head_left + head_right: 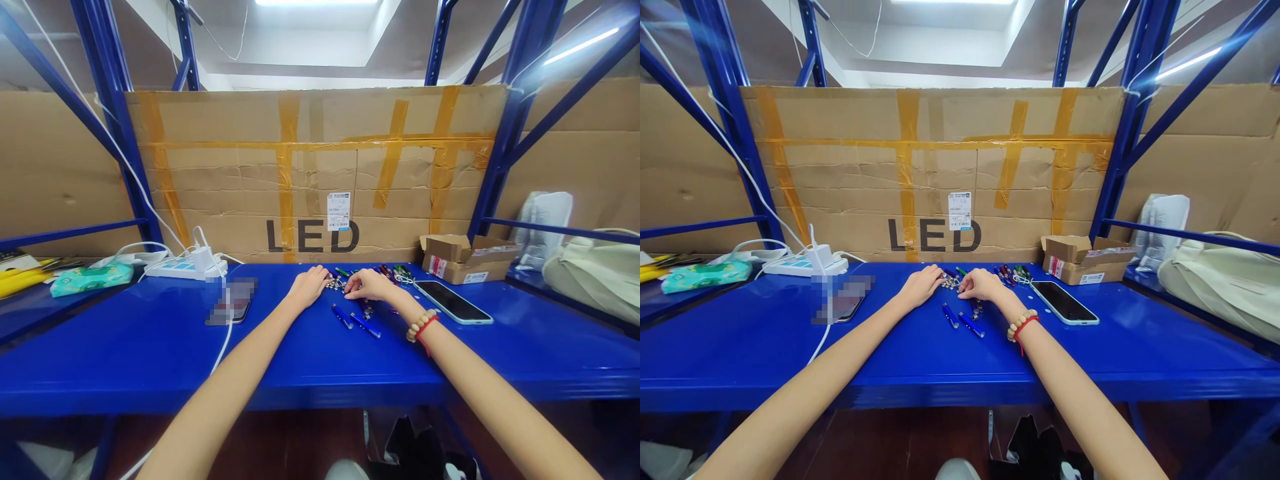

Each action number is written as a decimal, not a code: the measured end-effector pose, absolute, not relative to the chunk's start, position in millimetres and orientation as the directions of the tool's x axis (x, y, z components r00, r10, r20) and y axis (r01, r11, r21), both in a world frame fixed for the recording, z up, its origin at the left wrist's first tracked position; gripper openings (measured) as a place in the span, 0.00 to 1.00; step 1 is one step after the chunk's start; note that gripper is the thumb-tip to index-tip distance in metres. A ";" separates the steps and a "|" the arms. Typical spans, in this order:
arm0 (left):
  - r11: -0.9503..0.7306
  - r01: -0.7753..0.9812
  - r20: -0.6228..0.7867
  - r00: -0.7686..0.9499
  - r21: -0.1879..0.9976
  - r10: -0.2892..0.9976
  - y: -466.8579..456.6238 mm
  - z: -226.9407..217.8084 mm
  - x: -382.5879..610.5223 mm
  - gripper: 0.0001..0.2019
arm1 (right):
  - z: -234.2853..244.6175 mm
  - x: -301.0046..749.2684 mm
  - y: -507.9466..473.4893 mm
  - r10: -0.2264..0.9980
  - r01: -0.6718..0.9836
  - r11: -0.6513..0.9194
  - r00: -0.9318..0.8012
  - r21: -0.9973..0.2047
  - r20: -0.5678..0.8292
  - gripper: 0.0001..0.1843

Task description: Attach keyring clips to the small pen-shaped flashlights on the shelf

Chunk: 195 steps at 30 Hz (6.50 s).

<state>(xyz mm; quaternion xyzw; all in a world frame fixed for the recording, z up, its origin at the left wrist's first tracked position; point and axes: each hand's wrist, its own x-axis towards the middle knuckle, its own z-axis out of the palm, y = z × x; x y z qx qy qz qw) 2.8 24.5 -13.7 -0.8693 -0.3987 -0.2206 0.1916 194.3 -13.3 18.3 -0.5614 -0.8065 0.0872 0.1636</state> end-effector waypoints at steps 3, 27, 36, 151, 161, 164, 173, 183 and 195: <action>-0.587 0.790 0.510 0.583 -0.177 0.632 16.4 -7.9 3.3 0.13 | 13.6 191.5 -10.9 0.926 0.873 0.371 -0.322 -0.317 0.197 0.07; -0.642 0.760 0.486 0.602 -0.103 0.634 10.7 -6.0 2.3 0.13 | 13.9 171.5 -17.4 0.679 0.764 0.617 -0.396 -0.188 0.618 0.11; -0.650 0.757 0.483 0.596 -0.070 0.642 8.6 -4.2 1.8 0.11 | 12.7 167.6 -18.5 0.698 0.776 0.596 -0.374 -0.206 0.610 0.09; -0.665 0.733 0.498 0.634 -0.143 0.592 5.6 -3.3 3.5 0.14 | -0.1 168.1 -4.9 0.769 0.554 0.550 -0.043 -0.625 0.638 0.06; -0.690 0.723 0.639 0.542 -0.024 0.546 2.6 3.1 4.3 0.13 | 13.3 164.7 -13.1 0.779 0.233 0.597 0.059 -0.768 0.624 0.15; -0.691 0.723 0.650 0.528 -0.007 0.546 3.7 1.0 5.0 0.13 | 14.5 160.7 -16.5 0.755 0.283 0.621 0.035 -0.731 0.655 0.13; -0.714 0.697 0.650 0.512 0.069 0.562 3.2 -6.9 3.4 0.12 | 14.7 164.9 -16.8 0.758 0.414 0.615 -0.077 -0.671 0.647 0.13; -0.733 0.667 0.607 0.640 -0.135 0.470 -1.2 -3.4 4.0 0.13 | 20.4 185.1 -19.7 0.609 0.716 0.690 -0.496 -0.105 0.619 0.15; -0.681 0.705 0.654 0.614 -0.201 0.442 -2.0 -3.1 5.1 0.15 | 18.7 170.1 -20.4 0.754 0.403 0.655 -0.410 -0.639 0.513 0.25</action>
